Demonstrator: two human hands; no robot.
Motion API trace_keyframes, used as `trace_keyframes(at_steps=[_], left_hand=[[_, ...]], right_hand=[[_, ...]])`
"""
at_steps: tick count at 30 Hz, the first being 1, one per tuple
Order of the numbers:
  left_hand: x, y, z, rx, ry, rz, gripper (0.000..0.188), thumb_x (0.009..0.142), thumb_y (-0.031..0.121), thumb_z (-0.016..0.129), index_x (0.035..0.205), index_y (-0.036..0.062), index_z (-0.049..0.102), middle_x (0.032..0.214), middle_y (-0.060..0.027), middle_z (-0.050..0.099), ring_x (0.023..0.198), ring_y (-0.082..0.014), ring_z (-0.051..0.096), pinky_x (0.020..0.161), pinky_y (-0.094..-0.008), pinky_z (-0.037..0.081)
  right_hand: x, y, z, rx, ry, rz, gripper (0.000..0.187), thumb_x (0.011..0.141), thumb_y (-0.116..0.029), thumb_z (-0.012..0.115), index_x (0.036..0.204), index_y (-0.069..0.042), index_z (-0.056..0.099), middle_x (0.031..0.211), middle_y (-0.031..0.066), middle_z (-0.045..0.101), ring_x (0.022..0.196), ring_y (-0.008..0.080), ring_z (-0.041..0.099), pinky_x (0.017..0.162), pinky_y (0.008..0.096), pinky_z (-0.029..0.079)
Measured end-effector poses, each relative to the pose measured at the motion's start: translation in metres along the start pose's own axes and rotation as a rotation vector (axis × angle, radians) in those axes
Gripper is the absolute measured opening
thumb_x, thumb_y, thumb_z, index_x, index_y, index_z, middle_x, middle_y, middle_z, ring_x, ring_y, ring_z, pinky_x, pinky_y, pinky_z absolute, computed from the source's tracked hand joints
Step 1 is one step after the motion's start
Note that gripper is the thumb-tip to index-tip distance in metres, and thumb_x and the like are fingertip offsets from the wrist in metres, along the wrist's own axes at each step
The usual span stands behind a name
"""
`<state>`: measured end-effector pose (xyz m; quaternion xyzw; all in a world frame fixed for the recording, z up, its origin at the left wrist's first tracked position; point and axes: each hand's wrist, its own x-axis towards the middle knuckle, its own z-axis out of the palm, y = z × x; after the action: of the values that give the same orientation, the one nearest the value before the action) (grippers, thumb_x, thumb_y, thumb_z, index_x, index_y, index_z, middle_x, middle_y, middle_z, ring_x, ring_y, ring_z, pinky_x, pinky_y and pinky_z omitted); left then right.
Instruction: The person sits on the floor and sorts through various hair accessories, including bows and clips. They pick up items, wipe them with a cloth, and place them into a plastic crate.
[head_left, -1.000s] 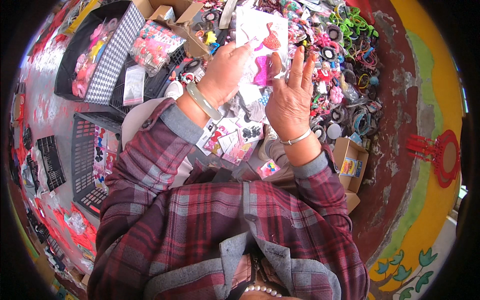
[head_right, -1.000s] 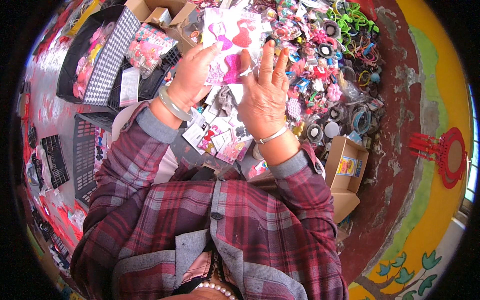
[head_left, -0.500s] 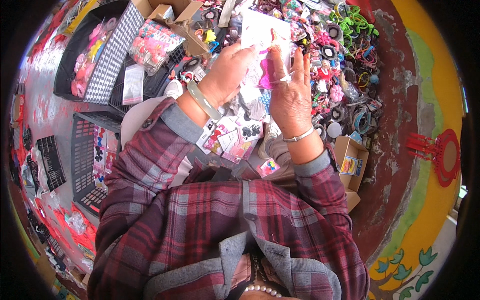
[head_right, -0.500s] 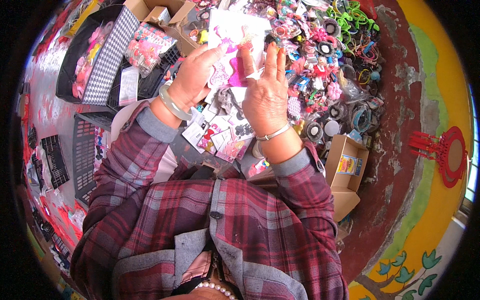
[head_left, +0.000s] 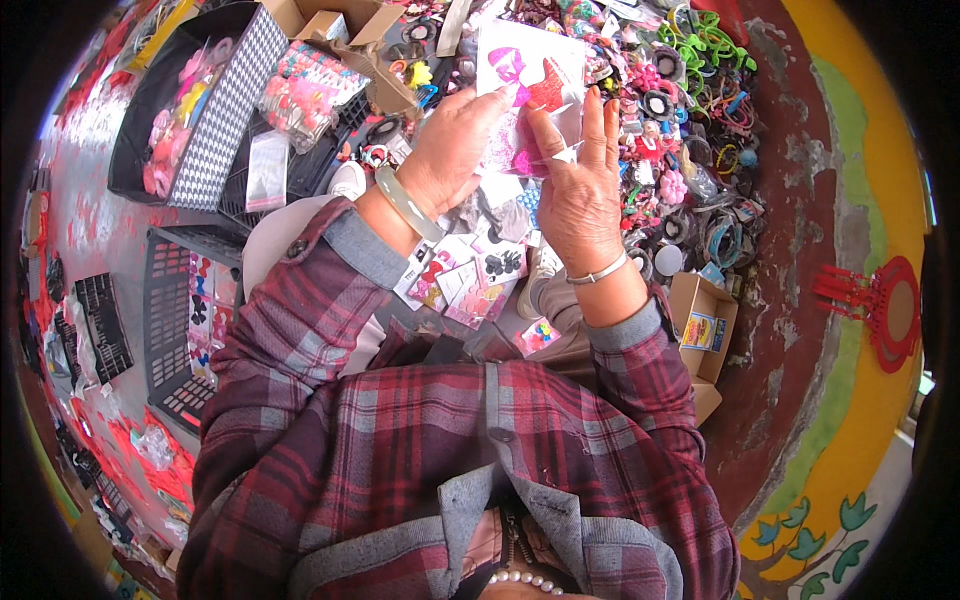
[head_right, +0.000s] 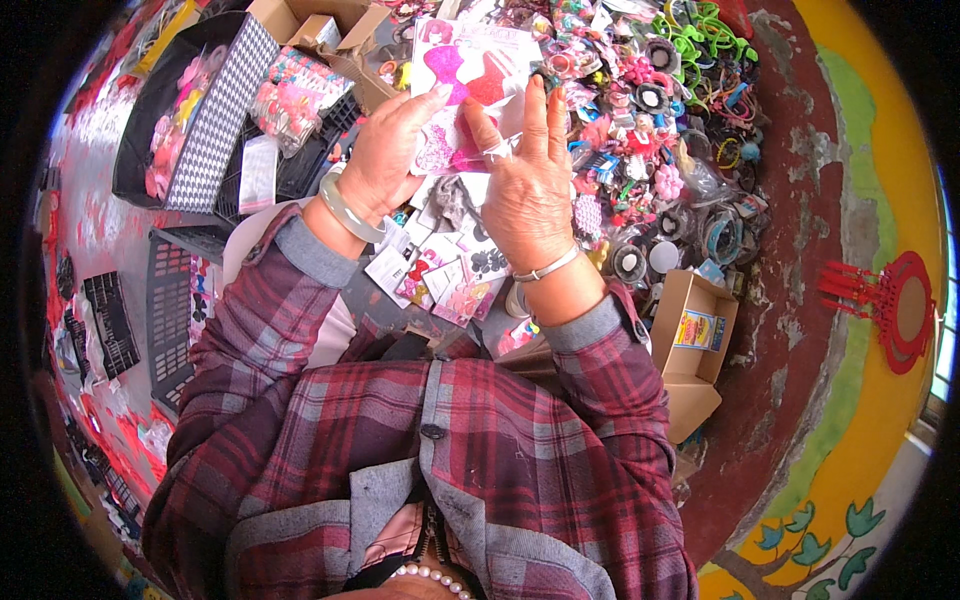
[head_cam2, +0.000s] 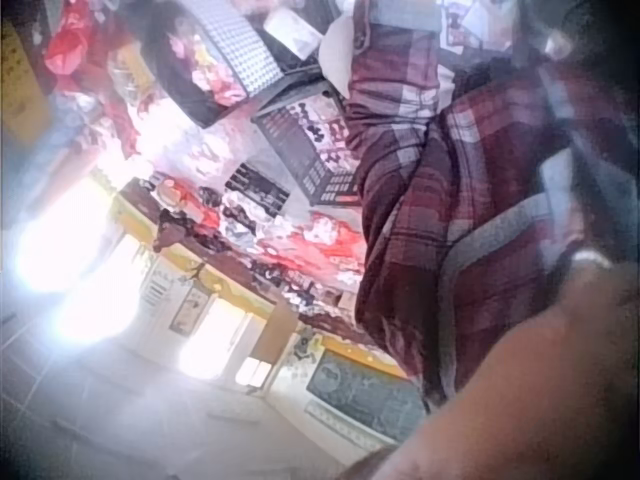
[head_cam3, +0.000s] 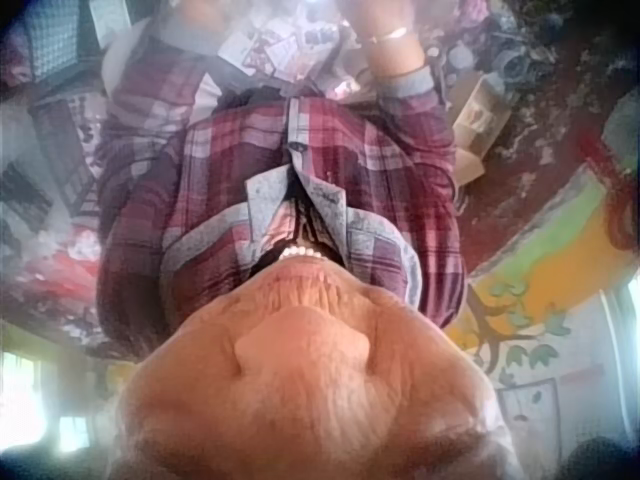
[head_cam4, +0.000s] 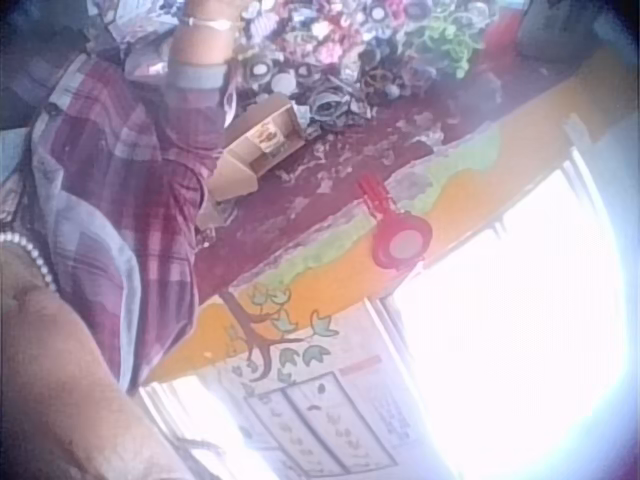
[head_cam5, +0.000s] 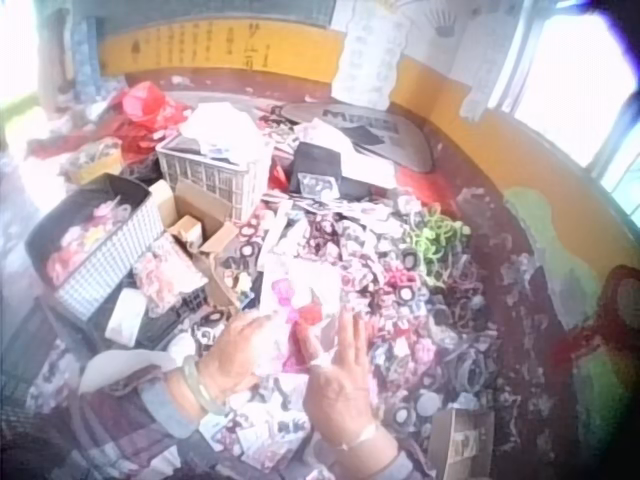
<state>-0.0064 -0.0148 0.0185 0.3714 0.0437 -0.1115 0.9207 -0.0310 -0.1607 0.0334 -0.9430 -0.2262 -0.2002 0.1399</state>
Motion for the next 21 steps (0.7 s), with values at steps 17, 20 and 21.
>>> trace_keyframes(at_steps=[17, 20, 21], left_hand=[[0.002, -0.0034, -0.005, 0.068, -0.032, -0.05, 0.024, 0.091, 0.016, 0.047, 0.107, -0.0007, 0.054, 0.099, -0.0085, 0.061, 0.088, -0.016, 0.061, 0.077, -0.0312, 0.05], [0.0006, -0.0014, -0.0037, 0.036, -0.018, -0.086, 0.024, 0.09, 0.016, 0.047, 0.107, -0.0008, 0.054, 0.1, -0.0089, 0.061, 0.088, -0.0167, 0.061, 0.076, -0.0317, 0.051], [-0.0002, -0.0004, -0.0014, 0.007, -0.016, -0.095, 0.025, 0.09, 0.018, 0.048, 0.106, 0.0007, 0.055, 0.097, -0.0068, 0.061, 0.085, -0.0148, 0.06, 0.075, -0.0301, 0.049]], right_hand=[[0.0012, 0.0038, 0.0034, -0.021, 0.081, -0.019, 0.065, 0.066, 0.001, 0.052, 0.127, -0.021, 0.048, 0.134, 0.029, 0.028, 0.123, 0.0499, 0.027, 0.101, 0.0472, 0.029], [0.0003, 0.0039, 0.0027, -0.125, 0.03, 0.009, 0.064, 0.066, 0.002, 0.051, 0.126, -0.02, 0.049, 0.133, 0.0295, 0.029, 0.123, 0.0503, 0.027, 0.102, 0.0474, 0.027], [0.0001, 0.0052, 0.003, -0.125, 0.035, 0.003, 0.064, 0.066, 0.002, 0.051, 0.126, -0.019, 0.049, 0.133, 0.0294, 0.029, 0.123, 0.0498, 0.027, 0.102, 0.0473, 0.027]])
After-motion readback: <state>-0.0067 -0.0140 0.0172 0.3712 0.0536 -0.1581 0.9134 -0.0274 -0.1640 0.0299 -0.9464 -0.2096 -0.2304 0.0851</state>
